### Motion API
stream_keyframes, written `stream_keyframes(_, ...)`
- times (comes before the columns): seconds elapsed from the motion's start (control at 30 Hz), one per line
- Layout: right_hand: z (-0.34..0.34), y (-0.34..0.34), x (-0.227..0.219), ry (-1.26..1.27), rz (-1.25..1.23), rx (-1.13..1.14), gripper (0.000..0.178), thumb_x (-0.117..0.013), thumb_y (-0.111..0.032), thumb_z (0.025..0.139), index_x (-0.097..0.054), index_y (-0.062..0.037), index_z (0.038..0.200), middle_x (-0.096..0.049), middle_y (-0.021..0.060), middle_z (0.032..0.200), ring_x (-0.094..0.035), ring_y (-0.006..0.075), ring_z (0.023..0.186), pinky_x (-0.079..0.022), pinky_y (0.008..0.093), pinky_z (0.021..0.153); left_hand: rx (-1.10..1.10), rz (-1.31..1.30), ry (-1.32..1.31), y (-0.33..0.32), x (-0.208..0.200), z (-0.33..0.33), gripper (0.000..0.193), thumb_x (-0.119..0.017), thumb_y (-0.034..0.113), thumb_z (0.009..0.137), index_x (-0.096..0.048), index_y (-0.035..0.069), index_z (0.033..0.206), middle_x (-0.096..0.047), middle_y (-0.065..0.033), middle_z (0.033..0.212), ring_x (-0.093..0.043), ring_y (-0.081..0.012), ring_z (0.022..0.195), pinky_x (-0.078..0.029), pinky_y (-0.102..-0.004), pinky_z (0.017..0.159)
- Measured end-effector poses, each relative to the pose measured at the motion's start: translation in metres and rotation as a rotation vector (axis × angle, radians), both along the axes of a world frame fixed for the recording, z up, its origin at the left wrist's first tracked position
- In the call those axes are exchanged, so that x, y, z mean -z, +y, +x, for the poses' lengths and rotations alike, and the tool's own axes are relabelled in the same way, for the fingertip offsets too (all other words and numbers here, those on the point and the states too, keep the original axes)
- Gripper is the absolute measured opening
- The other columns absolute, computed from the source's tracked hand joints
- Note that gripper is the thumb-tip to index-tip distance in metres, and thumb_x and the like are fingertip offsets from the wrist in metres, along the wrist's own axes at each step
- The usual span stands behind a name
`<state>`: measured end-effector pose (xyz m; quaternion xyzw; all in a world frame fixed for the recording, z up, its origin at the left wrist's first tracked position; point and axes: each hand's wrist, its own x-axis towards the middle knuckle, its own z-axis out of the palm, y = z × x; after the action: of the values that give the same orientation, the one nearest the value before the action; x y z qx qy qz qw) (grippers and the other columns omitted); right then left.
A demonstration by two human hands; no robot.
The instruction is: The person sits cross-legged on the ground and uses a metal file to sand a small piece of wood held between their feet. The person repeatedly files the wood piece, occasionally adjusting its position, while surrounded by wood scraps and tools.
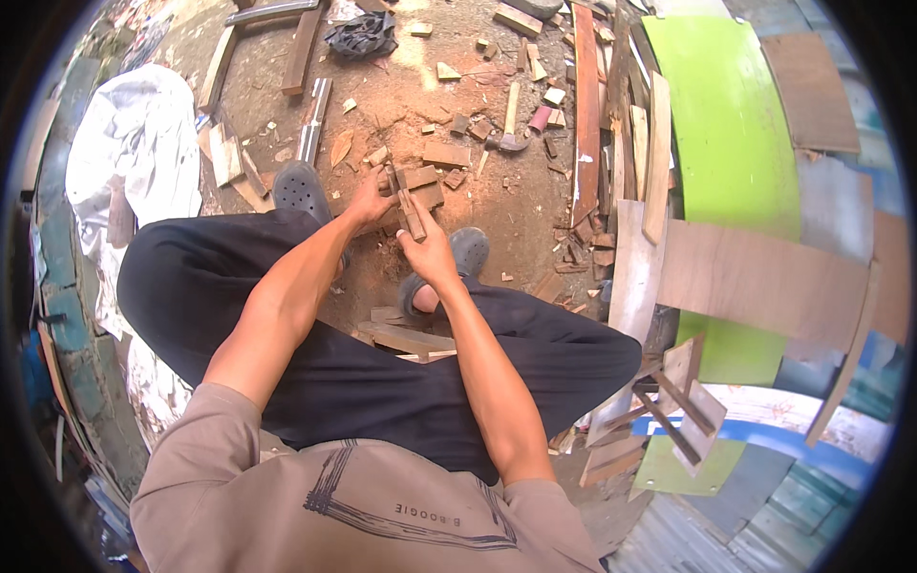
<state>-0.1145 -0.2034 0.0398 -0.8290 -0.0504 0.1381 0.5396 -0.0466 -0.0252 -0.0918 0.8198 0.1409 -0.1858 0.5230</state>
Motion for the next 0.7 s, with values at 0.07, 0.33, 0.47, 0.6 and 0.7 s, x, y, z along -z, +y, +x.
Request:
stream_keyframes(0.07, 0.003, -0.007, 0.003, 0.146, -0.018, 0.011, 0.070, -0.066, -0.011, 0.091, -0.043, -0.0190, 0.157, -0.068, 0.0120, 0.116, -0.064, 0.0187, 0.086, -0.052, 0.0319, 0.078, 0.020, -0.009, -0.019, -0.013, -0.012, 0.002, 0.099, -0.085, 0.026, 0.079, -0.028, 0.002, 0.156, -0.052, -0.0288, 0.145, -0.050, -0.0406, 0.136, -0.041, -0.0440, 0.113)
stream_keyframes(0.33, 0.002, 0.006, -0.020, 0.263, -0.033, -0.004, 0.071, -0.065, -0.009, 0.091, -0.040, -0.0154, 0.157, -0.063, 0.0217, 0.136, -0.062, 0.0307, 0.125, -0.045, 0.0359, 0.105, 0.073, -0.026, -0.070, -0.001, 0.009, 0.002, 0.100, -0.083, 0.027, 0.081, -0.024, 0.004, 0.159, -0.043, -0.0296, 0.151, -0.045, -0.0434, 0.138, -0.038, -0.0458, 0.116)
stream_keyframes(0.47, -0.002, 0.006, -0.010, 0.100, -0.079, 0.039, 0.070, -0.064, -0.006, 0.091, -0.041, -0.0161, 0.157, -0.064, 0.0163, 0.132, -0.064, 0.0216, 0.104, -0.051, 0.0321, 0.091, 0.123, 0.181, 0.018, -0.015, -0.002, 0.002, 0.095, -0.082, 0.029, 0.083, -0.027, 0.006, 0.157, -0.057, -0.0278, 0.140, -0.056, -0.0420, 0.129, -0.043, -0.0446, 0.111)
stream_keyframes(0.6, -0.004, 0.009, -0.013, 0.284, 0.044, 0.099, 0.069, -0.064, -0.007, 0.091, -0.042, -0.0150, 0.156, -0.059, 0.0205, 0.143, -0.058, 0.0274, 0.129, -0.044, 0.0345, 0.106, 0.145, 0.112, -0.032, -0.007, 0.000, 0.000, 0.089, -0.079, 0.032, 0.085, -0.030, 0.009, 0.155, -0.059, -0.0283, 0.136, -0.058, -0.0453, 0.125, -0.046, -0.0483, 0.107)
stream_keyframes(0.7, -0.010, 0.012, -0.026, 0.230, -0.007, 0.124, 0.067, -0.062, -0.010, 0.092, -0.042, -0.0126, 0.156, -0.059, 0.0229, 0.143, -0.058, 0.0318, 0.130, -0.044, 0.0363, 0.107, 0.165, 0.070, 0.012, -0.004, -0.016, 0.004, 0.089, -0.079, 0.031, 0.085, -0.029, 0.009, 0.155, -0.059, -0.0281, 0.138, -0.057, -0.0435, 0.128, -0.045, -0.0472, 0.108)
